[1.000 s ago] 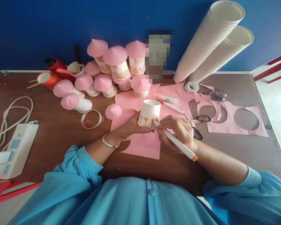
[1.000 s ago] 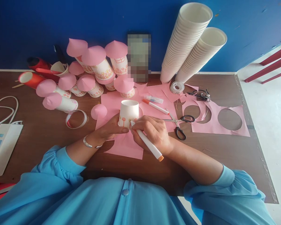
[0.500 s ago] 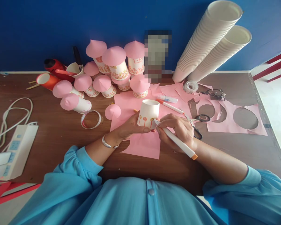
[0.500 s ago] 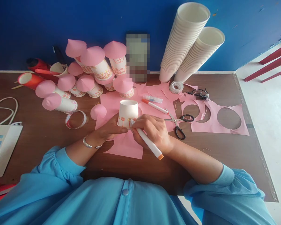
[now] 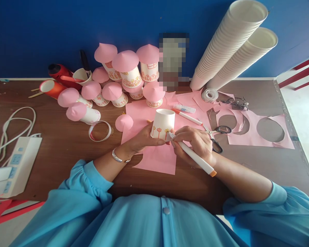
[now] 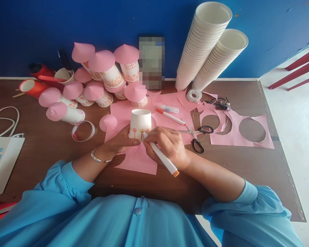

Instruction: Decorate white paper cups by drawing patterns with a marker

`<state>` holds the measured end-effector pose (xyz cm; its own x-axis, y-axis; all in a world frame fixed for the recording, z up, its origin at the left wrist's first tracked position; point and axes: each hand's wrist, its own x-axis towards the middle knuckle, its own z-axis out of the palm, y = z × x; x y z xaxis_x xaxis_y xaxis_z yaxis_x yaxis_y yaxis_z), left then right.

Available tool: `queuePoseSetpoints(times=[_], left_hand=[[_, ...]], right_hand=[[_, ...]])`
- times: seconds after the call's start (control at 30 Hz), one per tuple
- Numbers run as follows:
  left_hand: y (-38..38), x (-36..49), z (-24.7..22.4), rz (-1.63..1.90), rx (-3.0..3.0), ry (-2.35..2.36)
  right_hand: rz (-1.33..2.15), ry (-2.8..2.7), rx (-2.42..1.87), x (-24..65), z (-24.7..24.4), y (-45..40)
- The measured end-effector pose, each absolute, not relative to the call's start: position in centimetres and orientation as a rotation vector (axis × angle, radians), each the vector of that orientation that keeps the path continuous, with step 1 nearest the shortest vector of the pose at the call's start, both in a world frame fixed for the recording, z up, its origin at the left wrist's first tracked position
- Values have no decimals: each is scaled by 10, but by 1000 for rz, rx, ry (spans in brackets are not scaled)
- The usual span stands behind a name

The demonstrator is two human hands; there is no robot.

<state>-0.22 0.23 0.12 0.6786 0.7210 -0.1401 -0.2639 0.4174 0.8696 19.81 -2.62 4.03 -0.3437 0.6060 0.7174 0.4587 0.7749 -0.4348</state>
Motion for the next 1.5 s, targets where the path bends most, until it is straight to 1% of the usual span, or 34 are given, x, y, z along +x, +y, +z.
queuePoseSetpoints(times=[0.57, 1.2, 1.5], left_hand=[[2, -4, -2, 653, 943, 542], [2, -5, -11, 666, 969, 542], [1, -4, -5, 643, 949, 595]], right_hand=[[153, -1987, -819, 198, 41, -26], [184, -1990, -827, 196, 40, -28], [209, -1998, -749, 197, 43, -27]])
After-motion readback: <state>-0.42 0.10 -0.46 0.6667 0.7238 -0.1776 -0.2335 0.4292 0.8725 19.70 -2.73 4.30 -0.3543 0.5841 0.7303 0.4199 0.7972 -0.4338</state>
